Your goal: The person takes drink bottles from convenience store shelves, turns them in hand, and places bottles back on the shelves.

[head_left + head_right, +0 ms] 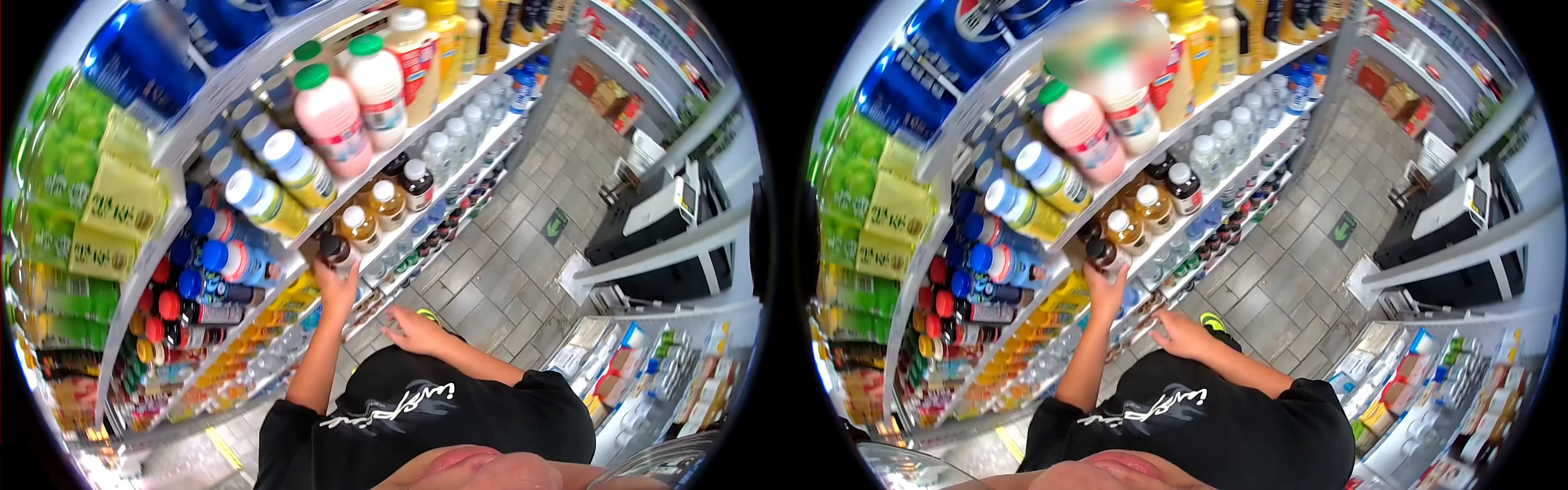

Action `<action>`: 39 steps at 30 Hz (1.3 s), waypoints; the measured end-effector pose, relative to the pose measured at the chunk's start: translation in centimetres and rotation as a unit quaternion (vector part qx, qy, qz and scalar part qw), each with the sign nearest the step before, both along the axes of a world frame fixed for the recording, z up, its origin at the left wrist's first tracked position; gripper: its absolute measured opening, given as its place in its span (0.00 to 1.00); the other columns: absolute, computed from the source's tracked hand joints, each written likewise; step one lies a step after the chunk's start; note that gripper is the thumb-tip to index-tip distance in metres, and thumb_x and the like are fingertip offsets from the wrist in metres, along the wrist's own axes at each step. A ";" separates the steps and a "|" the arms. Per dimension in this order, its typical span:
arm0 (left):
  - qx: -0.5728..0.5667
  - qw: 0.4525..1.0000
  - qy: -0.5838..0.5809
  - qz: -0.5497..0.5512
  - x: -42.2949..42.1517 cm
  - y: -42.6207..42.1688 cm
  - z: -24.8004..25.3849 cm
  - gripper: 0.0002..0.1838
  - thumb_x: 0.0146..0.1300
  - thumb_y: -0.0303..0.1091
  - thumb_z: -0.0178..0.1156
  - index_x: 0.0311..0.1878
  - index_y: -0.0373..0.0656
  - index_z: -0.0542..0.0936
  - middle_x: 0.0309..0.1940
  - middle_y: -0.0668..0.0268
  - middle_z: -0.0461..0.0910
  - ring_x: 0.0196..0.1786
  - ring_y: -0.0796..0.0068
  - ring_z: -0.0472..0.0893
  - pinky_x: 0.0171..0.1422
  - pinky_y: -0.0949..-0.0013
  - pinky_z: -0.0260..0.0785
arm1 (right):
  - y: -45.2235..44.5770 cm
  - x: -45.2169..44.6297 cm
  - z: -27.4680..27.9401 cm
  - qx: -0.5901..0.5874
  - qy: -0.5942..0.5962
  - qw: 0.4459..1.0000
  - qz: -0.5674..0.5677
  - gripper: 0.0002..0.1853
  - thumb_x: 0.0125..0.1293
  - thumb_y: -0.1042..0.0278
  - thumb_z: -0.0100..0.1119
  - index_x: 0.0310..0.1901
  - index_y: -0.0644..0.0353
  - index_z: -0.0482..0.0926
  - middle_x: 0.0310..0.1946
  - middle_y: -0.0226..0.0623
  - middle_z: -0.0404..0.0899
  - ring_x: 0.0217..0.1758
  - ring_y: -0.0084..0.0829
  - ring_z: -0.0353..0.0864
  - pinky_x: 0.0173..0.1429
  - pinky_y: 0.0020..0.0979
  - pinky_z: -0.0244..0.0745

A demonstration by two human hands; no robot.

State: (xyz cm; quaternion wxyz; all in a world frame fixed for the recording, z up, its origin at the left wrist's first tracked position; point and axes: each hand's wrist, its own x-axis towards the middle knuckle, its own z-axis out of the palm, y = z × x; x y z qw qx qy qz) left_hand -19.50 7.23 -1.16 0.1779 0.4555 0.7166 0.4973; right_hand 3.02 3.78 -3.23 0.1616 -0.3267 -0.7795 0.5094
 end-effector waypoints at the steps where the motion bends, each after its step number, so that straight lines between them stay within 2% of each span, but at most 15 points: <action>1: 0.011 1.000 -0.008 0.001 -0.1 -0.5 -1.1 0.45 0.60 0.25 0.74 0.73 0.27 0.56 0.68 0.42 0.67 0.69 0.55 0.74 0.76 0.59 0.66 | -0.3 0.0 0.1 -0.014 -0.003 1.000 -0.007 0.25 0.74 0.54 0.61 0.62 0.65 0.73 0.53 0.60 0.81 0.57 0.58 0.82 0.61 0.48 0.77; 4: 0.056 0.995 0.071 -0.030 1.4 -3.6 -1.5 0.44 0.63 0.23 0.71 0.74 0.26 0.53 0.70 0.41 0.61 0.73 0.51 0.69 0.79 0.56 0.64 | -0.5 0.2 0.0 -0.030 0.016 0.999 -0.026 0.25 0.74 0.54 0.61 0.62 0.64 0.73 0.53 0.59 0.81 0.56 0.57 0.82 0.60 0.47 0.77; 6: -0.005 0.994 0.105 -0.040 3.7 -6.4 0.7 0.39 0.65 0.21 0.67 0.74 0.27 0.55 0.68 0.42 0.57 0.72 0.48 0.68 0.78 0.51 0.67 | -0.8 0.5 0.4 -0.069 0.011 0.997 -0.040 0.25 0.74 0.54 0.61 0.62 0.64 0.73 0.52 0.58 0.81 0.56 0.56 0.83 0.59 0.47 0.78; 9: 0.007 0.987 0.124 -0.103 5.7 -9.4 1.3 0.35 0.67 0.19 0.64 0.72 0.27 0.57 0.66 0.44 0.56 0.69 0.47 0.68 0.75 0.50 0.71 | -0.8 1.2 -1.3 -0.019 0.026 0.998 -0.052 0.23 0.73 0.56 0.64 0.59 0.65 0.75 0.48 0.52 0.83 0.48 0.50 0.86 0.51 0.43 0.81; 11: 0.007 0.988 0.115 -0.105 6.3 -10.5 0.8 0.29 0.67 0.17 0.62 0.68 0.29 0.62 0.65 0.46 0.58 0.65 0.54 0.72 0.71 0.55 0.75 | -0.4 1.8 -2.0 -0.013 0.040 0.998 -0.047 0.22 0.73 0.56 0.65 0.58 0.64 0.76 0.47 0.51 0.84 0.49 0.50 0.85 0.51 0.43 0.81; 13: -0.047 0.989 0.048 -0.130 6.7 -11.0 0.3 0.25 0.67 0.16 0.61 0.65 0.30 0.65 0.63 0.48 0.61 0.58 0.59 0.76 0.67 0.58 0.77 | 0.4 2.6 -1.8 -0.050 0.024 0.998 -0.021 0.21 0.73 0.55 0.64 0.57 0.63 0.76 0.48 0.51 0.84 0.49 0.50 0.85 0.52 0.42 0.80; 14: -0.045 0.990 0.038 -0.126 7.3 -11.1 -0.1 0.19 0.69 0.17 0.59 0.62 0.32 0.69 0.56 0.53 0.69 0.49 0.67 0.78 0.60 0.63 0.78 | 0.7 3.1 -2.0 -0.057 0.025 0.998 -0.021 0.21 0.73 0.55 0.64 0.57 0.63 0.76 0.48 0.51 0.84 0.49 0.50 0.85 0.52 0.42 0.80; 15: -0.050 0.990 0.038 -0.126 7.6 -11.1 -0.5 0.19 0.69 0.17 0.59 0.62 0.32 0.69 0.56 0.53 0.69 0.49 0.67 0.78 0.60 0.63 0.78 | 1.2 3.6 -2.2 -0.064 0.015 0.998 0.007 0.22 0.73 0.53 0.62 0.57 0.63 0.76 0.48 0.54 0.84 0.51 0.53 0.85 0.53 0.45 0.80; 17: -0.149 0.971 -0.050 -0.179 8.4 -11.2 -2.1 0.16 0.74 0.22 0.56 0.62 0.34 0.69 0.47 0.62 0.73 0.47 0.75 0.78 0.55 0.71 0.74 | 2.0 4.6 -2.6 -0.076 0.003 0.996 0.038 0.23 0.73 0.50 0.61 0.56 0.63 0.76 0.48 0.56 0.83 0.52 0.55 0.85 0.54 0.49 0.79; 18: -0.136 0.971 -0.068 -0.183 9.6 -10.8 -2.2 0.14 0.76 0.23 0.55 0.61 0.36 0.70 0.40 0.67 0.75 0.43 0.79 0.77 0.51 0.73 0.72 | 2.2 5.1 -3.0 -0.067 -0.031 0.995 0.064 0.23 0.73 0.49 0.60 0.56 0.63 0.77 0.48 0.56 0.84 0.52 0.56 0.85 0.54 0.50 0.79; 25: -0.179 0.959 -0.162 -0.149 12.0 -11.3 -1.6 0.15 0.72 0.22 0.58 0.60 0.37 0.75 0.39 0.66 0.75 0.41 0.77 0.77 0.50 0.72 0.73 | 2.7 7.2 -2.9 -0.057 -0.149 0.968 0.194 0.26 0.75 0.44 0.54 0.53 0.63 0.79 0.46 0.56 0.85 0.50 0.58 0.85 0.55 0.53 0.78; 29: -0.166 0.971 -0.100 -0.143 9.7 -13.3 -1.4 0.15 0.71 0.21 0.57 0.59 0.37 0.74 0.39 0.67 0.75 0.40 0.78 0.77 0.49 0.73 0.73 | 2.0 6.3 -2.1 -0.059 -0.187 0.956 0.220 0.26 0.76 0.44 0.53 0.54 0.63 0.79 0.46 0.56 0.85 0.50 0.58 0.85 0.56 0.53 0.78; 32: -0.120 0.945 -0.269 -0.141 7.9 -14.6 -3.1 0.13 0.71 0.21 0.57 0.58 0.39 0.75 0.40 0.69 0.75 0.39 0.80 0.78 0.48 0.71 0.74 | 1.3 6.3 -1.1 -0.045 -0.178 0.963 0.198 0.25 0.76 0.44 0.53 0.54 0.62 0.79 0.47 0.56 0.85 0.50 0.58 0.84 0.56 0.53 0.78; 35: -0.083 0.906 -0.413 -0.050 7.7 -14.6 -0.2 0.11 0.73 0.24 0.54 0.56 0.39 0.75 0.38 0.69 0.77 0.38 0.77 0.80 0.48 0.70 0.76 | 0.4 7.2 0.7 -0.039 -0.183 0.969 0.161 0.24 0.75 0.46 0.54 0.55 0.61 0.79 0.46 0.56 0.85 0.51 0.58 0.84 0.56 0.52 0.77; 39: -0.036 0.900 -0.434 -0.033 6.8 -15.6 0.7 0.09 0.73 0.24 0.54 0.54 0.40 0.75 0.36 0.69 0.76 0.38 0.77 0.80 0.47 0.70 0.76 | -2.0 8.1 0.4 -0.028 -0.189 0.973 0.130 0.24 0.77 0.44 0.52 0.54 0.60 0.80 0.44 0.54 0.86 0.50 0.57 0.85 0.54 0.52 0.78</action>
